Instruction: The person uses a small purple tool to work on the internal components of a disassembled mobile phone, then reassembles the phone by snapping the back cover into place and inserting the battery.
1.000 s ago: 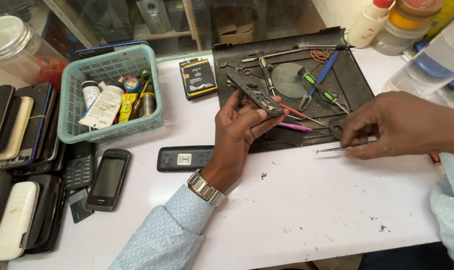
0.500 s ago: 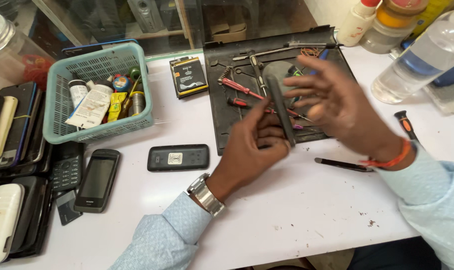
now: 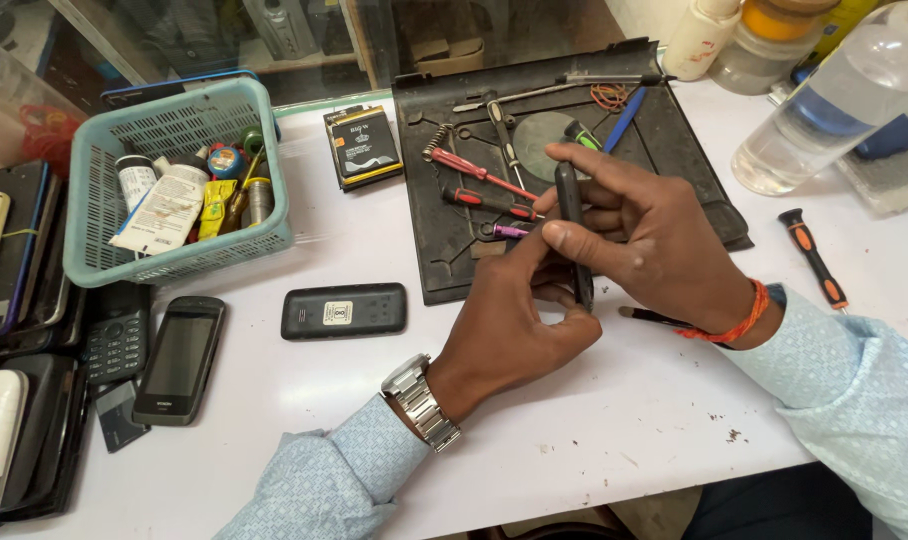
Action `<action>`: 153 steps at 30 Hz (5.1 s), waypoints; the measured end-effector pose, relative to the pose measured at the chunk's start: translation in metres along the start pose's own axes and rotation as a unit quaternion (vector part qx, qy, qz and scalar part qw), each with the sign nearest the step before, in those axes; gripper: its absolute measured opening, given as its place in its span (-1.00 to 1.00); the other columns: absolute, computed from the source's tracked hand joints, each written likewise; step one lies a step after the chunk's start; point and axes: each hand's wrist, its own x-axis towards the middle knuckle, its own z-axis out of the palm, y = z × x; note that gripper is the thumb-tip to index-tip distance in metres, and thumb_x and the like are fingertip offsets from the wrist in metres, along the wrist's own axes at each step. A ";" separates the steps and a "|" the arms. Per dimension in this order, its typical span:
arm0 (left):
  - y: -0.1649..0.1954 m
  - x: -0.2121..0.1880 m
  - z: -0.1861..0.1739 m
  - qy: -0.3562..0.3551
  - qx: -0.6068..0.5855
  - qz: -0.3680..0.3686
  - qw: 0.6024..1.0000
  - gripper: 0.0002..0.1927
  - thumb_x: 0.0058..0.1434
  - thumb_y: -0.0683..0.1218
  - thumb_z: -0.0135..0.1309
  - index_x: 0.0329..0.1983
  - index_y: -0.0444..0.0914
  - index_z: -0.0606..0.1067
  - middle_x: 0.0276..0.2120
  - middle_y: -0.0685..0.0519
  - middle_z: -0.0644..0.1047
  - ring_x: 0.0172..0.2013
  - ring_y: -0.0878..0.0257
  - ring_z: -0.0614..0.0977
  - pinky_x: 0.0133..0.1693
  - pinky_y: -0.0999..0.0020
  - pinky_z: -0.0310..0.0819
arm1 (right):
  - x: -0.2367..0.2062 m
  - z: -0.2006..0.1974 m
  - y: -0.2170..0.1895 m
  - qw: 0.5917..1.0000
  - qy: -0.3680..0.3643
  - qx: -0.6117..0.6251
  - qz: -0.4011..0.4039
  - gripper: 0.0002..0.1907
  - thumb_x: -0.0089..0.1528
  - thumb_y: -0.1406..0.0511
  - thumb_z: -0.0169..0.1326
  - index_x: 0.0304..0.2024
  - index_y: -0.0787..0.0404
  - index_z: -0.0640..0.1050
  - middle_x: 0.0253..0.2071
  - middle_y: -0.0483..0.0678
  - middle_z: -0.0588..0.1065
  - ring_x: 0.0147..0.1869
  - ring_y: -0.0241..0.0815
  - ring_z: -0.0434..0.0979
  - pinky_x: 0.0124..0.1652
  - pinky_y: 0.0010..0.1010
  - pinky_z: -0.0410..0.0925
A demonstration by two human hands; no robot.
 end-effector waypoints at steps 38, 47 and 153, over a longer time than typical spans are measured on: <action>0.006 0.001 -0.003 0.002 -0.009 -0.014 1.000 0.09 0.05 -0.22 0.14 0.60 -0.35 -0.16 0.15 -0.18 0.57 -0.05 0.17 0.70 0.01 0.34 0.66 | 0.009 -0.036 0.000 0.965 -0.233 0.080 0.091 0.07 0.13 0.40 0.16 0.54 0.02 -0.13 0.33 0.16 0.37 0.36 -0.05 0.46 0.18 -0.18 0.43; 0.014 0.001 -0.003 0.006 0.001 -0.046 0.999 0.19 0.00 -0.19 0.16 0.63 -0.20 -0.24 0.08 -0.17 0.60 -0.04 0.16 0.73 0.02 0.35 0.69 | 0.007 -0.031 0.004 0.963 -0.243 0.077 0.091 0.05 0.18 0.30 0.18 0.54 0.02 -0.16 0.31 0.17 0.39 0.33 -0.04 0.50 0.20 -0.21 0.46; -0.010 0.006 -0.016 0.161 -0.099 -0.062 0.980 -0.36 0.37 -0.04 0.04 0.45 -0.36 0.21 -0.38 -0.02 0.64 -0.41 0.33 0.68 -0.42 0.42 0.62 | 0.009 -0.037 0.011 0.945 -0.159 0.273 0.088 0.29 0.05 0.29 0.33 0.64 0.23 -0.18 0.19 0.41 0.43 0.33 0.12 0.47 0.20 -0.09 0.30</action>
